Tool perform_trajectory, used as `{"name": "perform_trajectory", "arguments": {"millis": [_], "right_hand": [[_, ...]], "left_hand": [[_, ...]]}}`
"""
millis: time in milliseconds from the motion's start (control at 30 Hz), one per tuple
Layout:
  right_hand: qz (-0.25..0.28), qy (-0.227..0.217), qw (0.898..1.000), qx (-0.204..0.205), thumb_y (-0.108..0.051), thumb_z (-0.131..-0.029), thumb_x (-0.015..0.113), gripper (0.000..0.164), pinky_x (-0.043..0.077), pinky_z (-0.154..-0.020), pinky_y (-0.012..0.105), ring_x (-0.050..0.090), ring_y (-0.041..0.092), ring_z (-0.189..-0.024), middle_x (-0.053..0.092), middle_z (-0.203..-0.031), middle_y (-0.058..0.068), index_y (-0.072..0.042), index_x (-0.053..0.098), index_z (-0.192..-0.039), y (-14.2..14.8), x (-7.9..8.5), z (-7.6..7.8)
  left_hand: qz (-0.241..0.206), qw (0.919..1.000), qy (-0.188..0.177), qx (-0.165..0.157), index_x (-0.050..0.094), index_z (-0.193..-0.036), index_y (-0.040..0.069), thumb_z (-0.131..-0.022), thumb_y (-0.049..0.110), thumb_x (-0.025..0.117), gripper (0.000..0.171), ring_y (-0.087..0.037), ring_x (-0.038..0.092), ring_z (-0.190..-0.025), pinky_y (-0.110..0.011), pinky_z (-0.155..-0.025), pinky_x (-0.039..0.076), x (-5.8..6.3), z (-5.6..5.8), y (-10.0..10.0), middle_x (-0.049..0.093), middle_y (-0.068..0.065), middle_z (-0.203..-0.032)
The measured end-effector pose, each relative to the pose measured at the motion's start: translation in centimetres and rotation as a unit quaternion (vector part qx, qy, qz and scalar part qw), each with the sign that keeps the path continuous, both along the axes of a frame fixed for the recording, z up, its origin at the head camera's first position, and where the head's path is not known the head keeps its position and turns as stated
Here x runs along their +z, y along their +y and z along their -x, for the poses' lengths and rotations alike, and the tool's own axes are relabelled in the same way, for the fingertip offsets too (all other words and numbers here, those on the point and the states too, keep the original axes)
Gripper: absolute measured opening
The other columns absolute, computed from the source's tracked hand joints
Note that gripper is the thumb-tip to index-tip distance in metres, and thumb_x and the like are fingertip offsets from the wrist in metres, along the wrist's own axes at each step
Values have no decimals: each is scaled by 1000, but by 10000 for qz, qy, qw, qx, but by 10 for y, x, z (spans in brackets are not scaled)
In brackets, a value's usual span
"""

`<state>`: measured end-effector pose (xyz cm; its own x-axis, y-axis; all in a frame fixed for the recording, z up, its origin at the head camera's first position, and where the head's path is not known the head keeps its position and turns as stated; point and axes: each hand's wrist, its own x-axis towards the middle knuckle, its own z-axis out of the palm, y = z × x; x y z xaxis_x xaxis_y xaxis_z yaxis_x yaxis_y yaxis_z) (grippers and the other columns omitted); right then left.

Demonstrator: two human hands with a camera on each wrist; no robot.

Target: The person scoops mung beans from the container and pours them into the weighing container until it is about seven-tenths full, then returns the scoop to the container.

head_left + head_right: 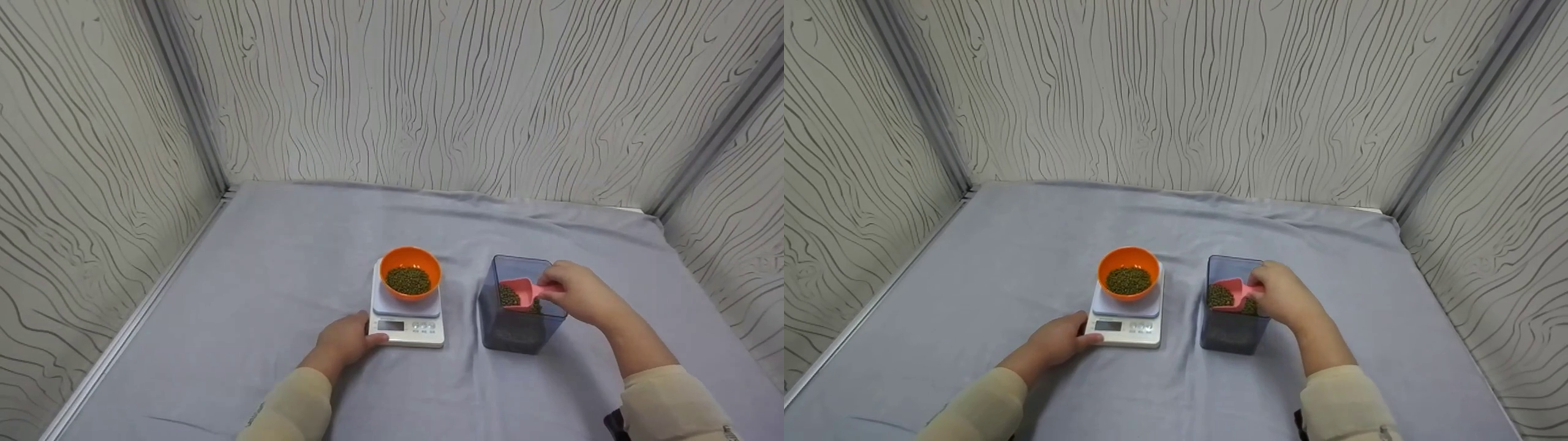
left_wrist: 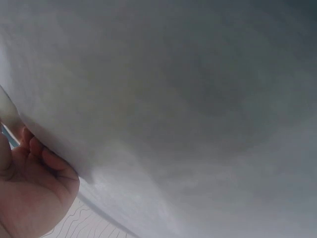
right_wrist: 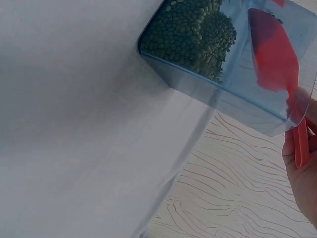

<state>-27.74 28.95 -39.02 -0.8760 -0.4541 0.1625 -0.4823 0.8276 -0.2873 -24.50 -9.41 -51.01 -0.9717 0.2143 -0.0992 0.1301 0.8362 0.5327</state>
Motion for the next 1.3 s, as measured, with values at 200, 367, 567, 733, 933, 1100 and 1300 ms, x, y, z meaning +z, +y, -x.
{"name": "perform_trajectory", "arguments": {"millis": [200,367,567,733,933,1100,1300], "right_hand": [[246,-119,9996,-97,-13,-76,72,8,42,-61,28,45,10,-68,51,-74,-5,-11,65,-78,8,0,-3],[544,-344,9978,-161,-19,-77,72,10,42,-61,25,46,8,-69,53,-75,-5,-13,65,-79,15,-1,-5],[817,-564,9945,-341,-27,-78,71,16,44,-63,23,49,8,-72,56,-81,-3,-13,66,-84,22,-3,-7],[976,-771,9905,-581,-31,-79,70,21,46,-64,24,51,12,-74,57,-84,0,-12,66,-88,27,-4,-9],[1232,-985,9848,-724,-32,-80,69,23,47,-66,24,52,16,-77,57,-86,3,-11,66,-90,34,-7,-11],[1420,-1166,9797,-796,-27,-81,68,21,47,-67,24,53,17,-77,58,-87,4,-10,66,-93,38,-11,-14],[1715,-1121,9747,-894,-24,-83,67,20,46,-68,23,53,12,-78,59,-90,5,-8,65,-94,42,-14,-18]], "left_hand": [[-3,10000,-16,-9,58,-104,11,-80,54,59,49,-26,58,-88,-44,-80,44,-1,2,0,63,-7,-96],[16,10000,-10,-3,57,-103,12,-80,54,59,49,-26,58,-89,-44,-81,44,-2,1,0,63,-7,-97],[52,10000,22,1,57,-102,12,-79,54,59,48,-24,57,-85,-44,-79,44,-2,1,-1,62,-6,-93],[71,10000,-12,18,57,-102,12,-79,55,59,49,-23,57,-84,-44,-79,44,-2,1,-1,62,-5,-92],[66,10000,7,-9,57,-101,12,-79,55,59,48,-24,58,-84,-44,-79,44,-1,0,-1,62,-6,-91],[80,10000,-12,-4,57,-101,12,-79,55,59,47,-23,57,-82,-43,-78,44,1,0,-1,62,-4,-89],[148,9999,49,-41,57,-100,12,-79,56,58,48,-24,58,-83,-43,-77,45,-1,1,-1,62,-5,-89]]}}
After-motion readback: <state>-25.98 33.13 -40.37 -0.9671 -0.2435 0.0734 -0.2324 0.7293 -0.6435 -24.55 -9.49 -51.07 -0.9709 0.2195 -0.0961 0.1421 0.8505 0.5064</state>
